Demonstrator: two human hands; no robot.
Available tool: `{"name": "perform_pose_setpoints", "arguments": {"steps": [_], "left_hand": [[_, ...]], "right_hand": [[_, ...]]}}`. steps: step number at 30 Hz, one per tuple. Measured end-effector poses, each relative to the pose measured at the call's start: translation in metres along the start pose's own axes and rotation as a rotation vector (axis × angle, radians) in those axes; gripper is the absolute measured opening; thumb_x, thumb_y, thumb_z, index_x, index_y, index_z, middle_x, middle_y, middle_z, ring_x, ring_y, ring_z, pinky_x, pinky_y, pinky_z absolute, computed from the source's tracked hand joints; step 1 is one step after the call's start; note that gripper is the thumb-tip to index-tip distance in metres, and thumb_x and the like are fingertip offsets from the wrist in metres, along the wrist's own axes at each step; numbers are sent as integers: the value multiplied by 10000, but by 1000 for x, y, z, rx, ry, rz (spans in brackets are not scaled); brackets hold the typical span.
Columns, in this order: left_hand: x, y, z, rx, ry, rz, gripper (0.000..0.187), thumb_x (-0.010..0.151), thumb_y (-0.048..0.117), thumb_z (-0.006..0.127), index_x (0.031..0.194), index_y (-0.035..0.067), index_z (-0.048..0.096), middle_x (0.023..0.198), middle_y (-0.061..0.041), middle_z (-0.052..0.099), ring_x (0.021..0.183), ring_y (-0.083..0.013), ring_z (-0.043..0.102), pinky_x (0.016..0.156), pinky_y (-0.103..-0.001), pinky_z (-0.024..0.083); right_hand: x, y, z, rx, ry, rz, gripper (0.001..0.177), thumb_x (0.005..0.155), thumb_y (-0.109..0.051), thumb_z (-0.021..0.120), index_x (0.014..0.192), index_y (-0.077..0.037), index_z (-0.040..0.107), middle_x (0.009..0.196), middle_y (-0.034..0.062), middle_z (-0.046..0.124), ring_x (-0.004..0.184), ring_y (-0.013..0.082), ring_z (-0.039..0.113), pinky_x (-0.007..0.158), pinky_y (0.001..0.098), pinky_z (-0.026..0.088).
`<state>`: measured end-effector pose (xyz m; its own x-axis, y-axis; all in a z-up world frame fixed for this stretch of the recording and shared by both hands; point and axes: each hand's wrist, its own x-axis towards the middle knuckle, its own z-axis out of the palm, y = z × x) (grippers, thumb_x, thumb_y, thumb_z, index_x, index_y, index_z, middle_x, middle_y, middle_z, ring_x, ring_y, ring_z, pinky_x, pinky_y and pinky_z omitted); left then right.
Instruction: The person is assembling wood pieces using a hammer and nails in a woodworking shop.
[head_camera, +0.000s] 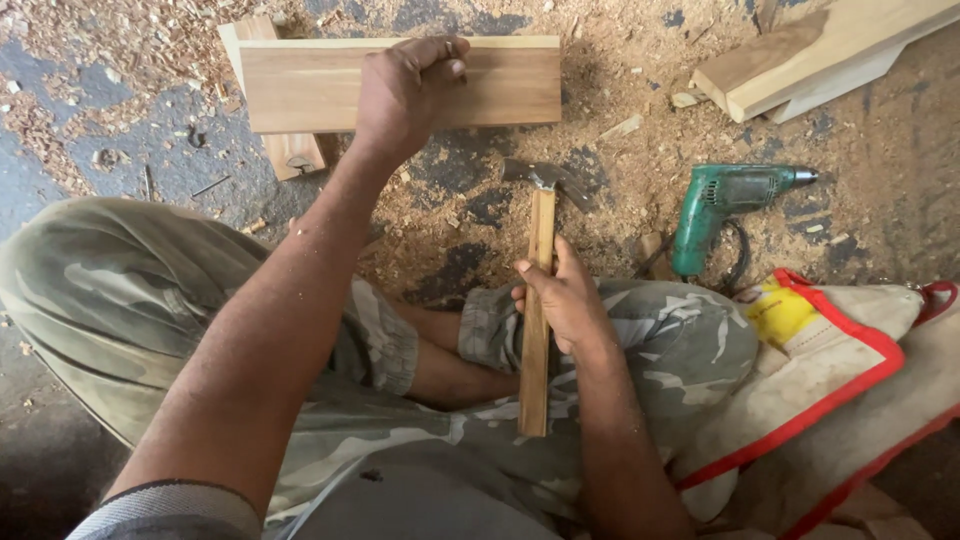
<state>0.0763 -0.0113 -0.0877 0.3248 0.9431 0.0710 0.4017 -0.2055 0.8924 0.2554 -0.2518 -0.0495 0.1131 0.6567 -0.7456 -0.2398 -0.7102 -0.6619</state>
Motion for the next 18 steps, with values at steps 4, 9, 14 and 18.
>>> {"name": "perform_pose_setpoints", "arguments": {"steps": [4, 9, 14, 18], "left_hand": [[1, -3, 1, 13, 3, 48, 99, 1021, 111, 682, 1049, 76, 770, 1127, -78, 785, 963, -123, 769, 790, -264, 630], [2, -6, 4, 51, -12, 29, 106, 1009, 123, 680, 1055, 80, 766, 1088, -79, 787, 908, -123, 778, 716, -246, 630], [-3, 1, 5, 141, -39, 54, 115, 1026, 112, 689, 1110, 60, 749, 1041, -108, 770, 861, -164, 773, 691, -269, 650], [-3, 0, 11, 202, -76, 2, 224, 949, 100, 719, 1171, 100, 748, 1081, -139, 746, 818, -208, 763, 641, -306, 629]], "right_hand": [[1, 0, -1, 21, -21, -29, 516, 960, -127, 635, 1416, -24, 416, 1050, 109, 652, 698, 148, 660, 572, 311, 603], [0, -3, -1, 0, 25, 45, 558, 961, -108, 606, 1462, -51, 368, 1078, 111, 675, 697, 152, 660, 582, 311, 600], [-1, 1, -11, 78, 29, -35, 596, 976, -81, 608, 1534, -40, 401, 1044, 138, 648, 671, 137, 613, 553, 284, 554], [-43, -71, 14, -146, 130, -203, 678, 970, -60, 568, 1601, -109, 324, 1068, 148, 653, 686, 162, 633, 554, 316, 591]]}}
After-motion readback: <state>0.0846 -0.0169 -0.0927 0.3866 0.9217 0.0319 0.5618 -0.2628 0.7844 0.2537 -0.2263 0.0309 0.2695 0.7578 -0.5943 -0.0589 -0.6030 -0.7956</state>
